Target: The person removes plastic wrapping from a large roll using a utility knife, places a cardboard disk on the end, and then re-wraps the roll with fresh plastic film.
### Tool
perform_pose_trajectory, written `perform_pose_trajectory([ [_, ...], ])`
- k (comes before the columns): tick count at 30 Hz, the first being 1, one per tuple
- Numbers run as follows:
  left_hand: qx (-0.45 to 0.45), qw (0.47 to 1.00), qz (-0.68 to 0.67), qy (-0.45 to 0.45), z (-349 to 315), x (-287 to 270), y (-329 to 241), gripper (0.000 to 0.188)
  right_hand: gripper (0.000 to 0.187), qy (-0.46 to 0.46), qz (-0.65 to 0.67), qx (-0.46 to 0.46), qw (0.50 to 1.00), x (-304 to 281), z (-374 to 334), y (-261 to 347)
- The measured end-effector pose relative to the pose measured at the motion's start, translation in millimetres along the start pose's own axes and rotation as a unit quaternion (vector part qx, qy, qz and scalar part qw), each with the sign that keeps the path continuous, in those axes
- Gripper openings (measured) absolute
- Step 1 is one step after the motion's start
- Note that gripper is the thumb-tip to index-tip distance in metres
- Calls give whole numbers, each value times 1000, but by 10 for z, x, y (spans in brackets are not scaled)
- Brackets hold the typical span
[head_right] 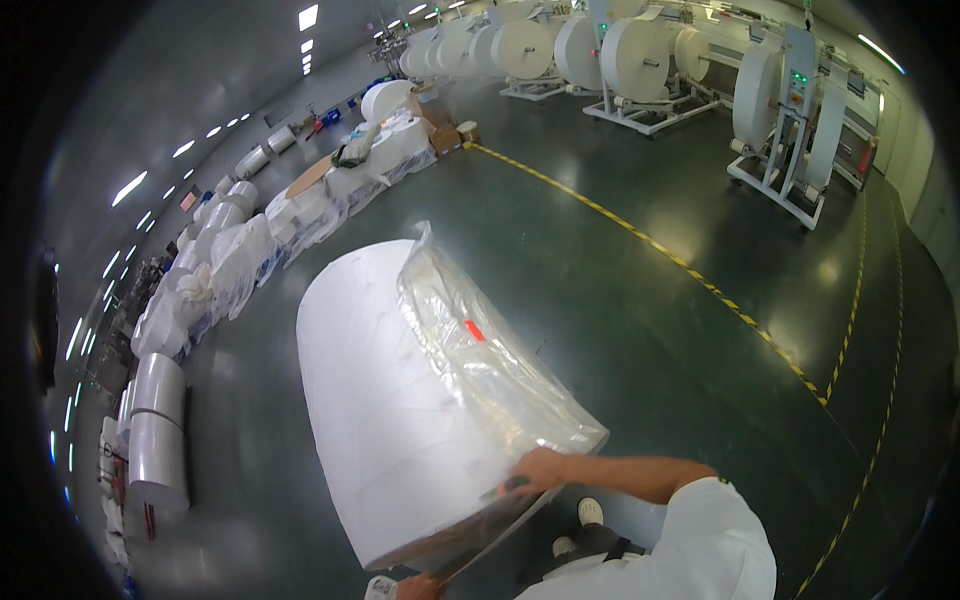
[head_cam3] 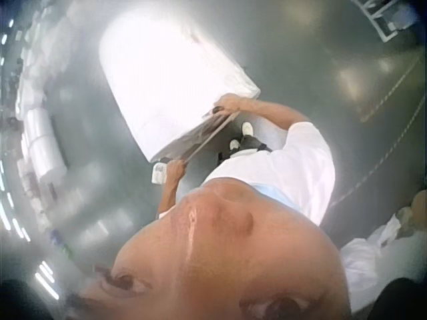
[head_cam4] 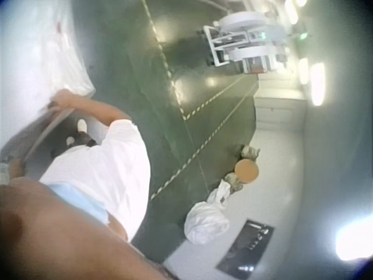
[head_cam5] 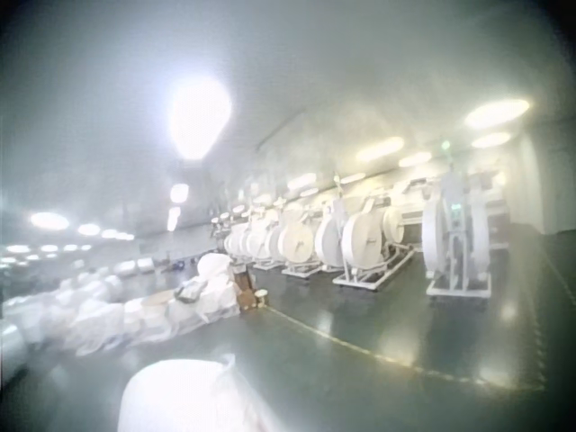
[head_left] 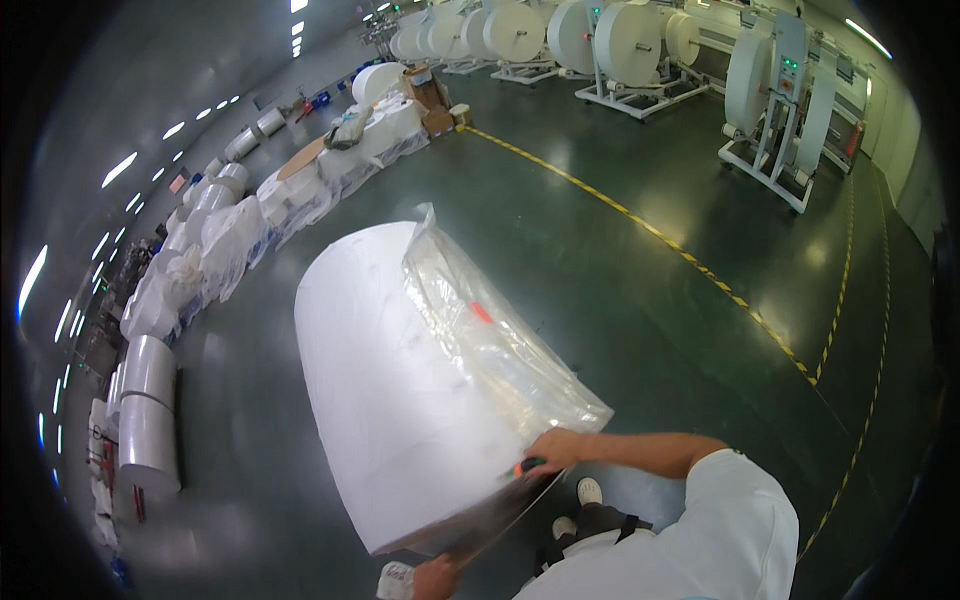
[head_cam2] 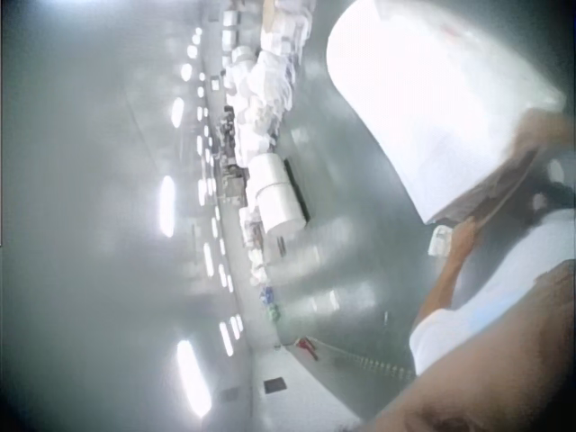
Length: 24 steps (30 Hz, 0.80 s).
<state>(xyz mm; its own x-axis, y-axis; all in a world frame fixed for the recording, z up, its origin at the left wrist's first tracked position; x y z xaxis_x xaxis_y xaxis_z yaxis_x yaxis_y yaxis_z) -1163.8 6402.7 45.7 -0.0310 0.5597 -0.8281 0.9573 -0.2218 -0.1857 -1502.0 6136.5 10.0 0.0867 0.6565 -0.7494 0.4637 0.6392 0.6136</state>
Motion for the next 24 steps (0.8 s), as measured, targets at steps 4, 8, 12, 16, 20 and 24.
perform_pose_trajectory([
  [4,-5,998,-13,55,475,-446,-916,29,43,45,-45,161,985,-259,-704,-783],
  [8,87,994,-65,16,1353,-738,-1963,24,37,24,-94,448,889,-162,-2039,-2204],
  [12,131,990,-44,-32,2399,-568,-2787,21,32,-80,-44,580,810,-109,-3346,-2790],
  [16,111,992,-36,-44,3244,-572,-3087,12,33,-210,0,467,859,-166,-3903,-2682],
  [20,113,993,11,-33,4000,-807,-3567,15,34,-249,85,448,854,-18,-4764,-2770],
  [24,116,993,19,-29,4926,-1077,-4228,18,33,-286,81,420,857,-5,-5859,-3207],
])
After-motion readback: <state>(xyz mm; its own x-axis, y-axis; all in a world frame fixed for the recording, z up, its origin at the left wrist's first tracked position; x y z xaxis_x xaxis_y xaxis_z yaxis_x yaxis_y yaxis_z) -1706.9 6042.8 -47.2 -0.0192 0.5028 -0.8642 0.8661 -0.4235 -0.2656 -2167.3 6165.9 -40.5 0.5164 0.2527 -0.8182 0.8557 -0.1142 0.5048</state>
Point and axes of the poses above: each hand's wrist, its own z-axis towards the middle knuckle, its own x-axis out of the palm, y = z × x, the point moved 6 cm from there along z, towards the middle knuckle, and after that the axes turned 13 degrees about y, right-handed, at the moved point
